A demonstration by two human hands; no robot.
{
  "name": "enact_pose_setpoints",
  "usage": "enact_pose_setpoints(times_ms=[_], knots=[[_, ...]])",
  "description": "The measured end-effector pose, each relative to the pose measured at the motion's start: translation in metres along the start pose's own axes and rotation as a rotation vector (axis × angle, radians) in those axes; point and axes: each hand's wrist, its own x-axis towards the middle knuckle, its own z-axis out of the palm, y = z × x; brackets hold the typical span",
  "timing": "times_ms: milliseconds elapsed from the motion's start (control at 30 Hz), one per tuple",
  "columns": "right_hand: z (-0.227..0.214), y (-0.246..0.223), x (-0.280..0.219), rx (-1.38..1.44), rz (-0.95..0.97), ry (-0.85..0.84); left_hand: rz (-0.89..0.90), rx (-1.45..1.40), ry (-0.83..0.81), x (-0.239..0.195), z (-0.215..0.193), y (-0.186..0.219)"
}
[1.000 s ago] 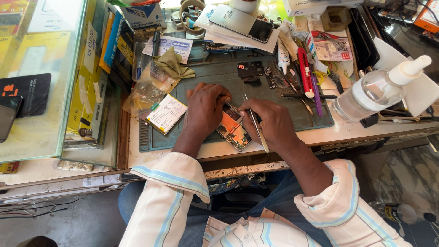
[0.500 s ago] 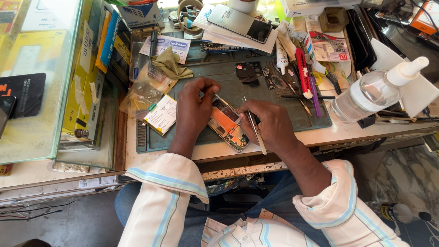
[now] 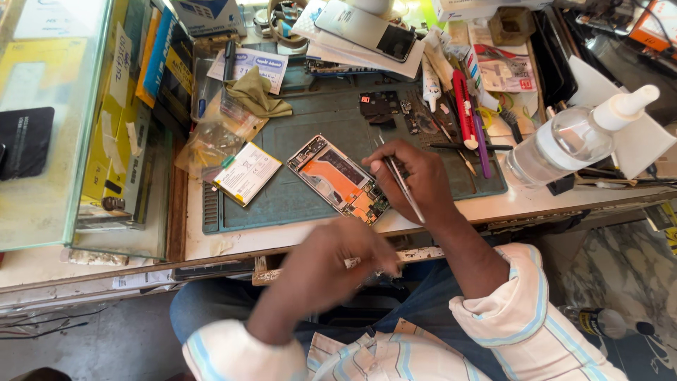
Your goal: The person uses a metal spudger to pry and separate components inside a disassembled smartphone. They repeatedly lift and adjust internal parts, including the battery and ribbon cables, while holding the phone steady with the other hand.
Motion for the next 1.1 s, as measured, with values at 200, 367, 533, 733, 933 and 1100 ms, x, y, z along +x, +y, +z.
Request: enact_pose_setpoints(times_ms=[200,367,533,733,933,1100], knots=[[0.004,0.011,-0.001,0.220,0.050,0.020,-0.063,0.037,-0.267,-0.015,0.016,0.015],[0.005,0.016,-0.001,0.299,0.041,0.022,-0.121,0.149,-0.379,-0.016,0.020,0.019],[0.004,0.020,-0.001,0.292,0.130,0.003,-0.125,0.215,-0.339,-0.012,0.018,0.019],[0.001,0.021,0.000,0.095,-0.035,0.001,-0.107,0.369,-0.239,-0.009,0.010,0.021],[0.003,0.023,-0.002,0.207,0.087,0.007,-0.182,0.252,-0.385,-0.007,0.017,0.019],[0.006,0.030,0.000,0.350,0.168,-0.029,-0.148,0.273,-0.378,-0.010,0.010,0.018]])
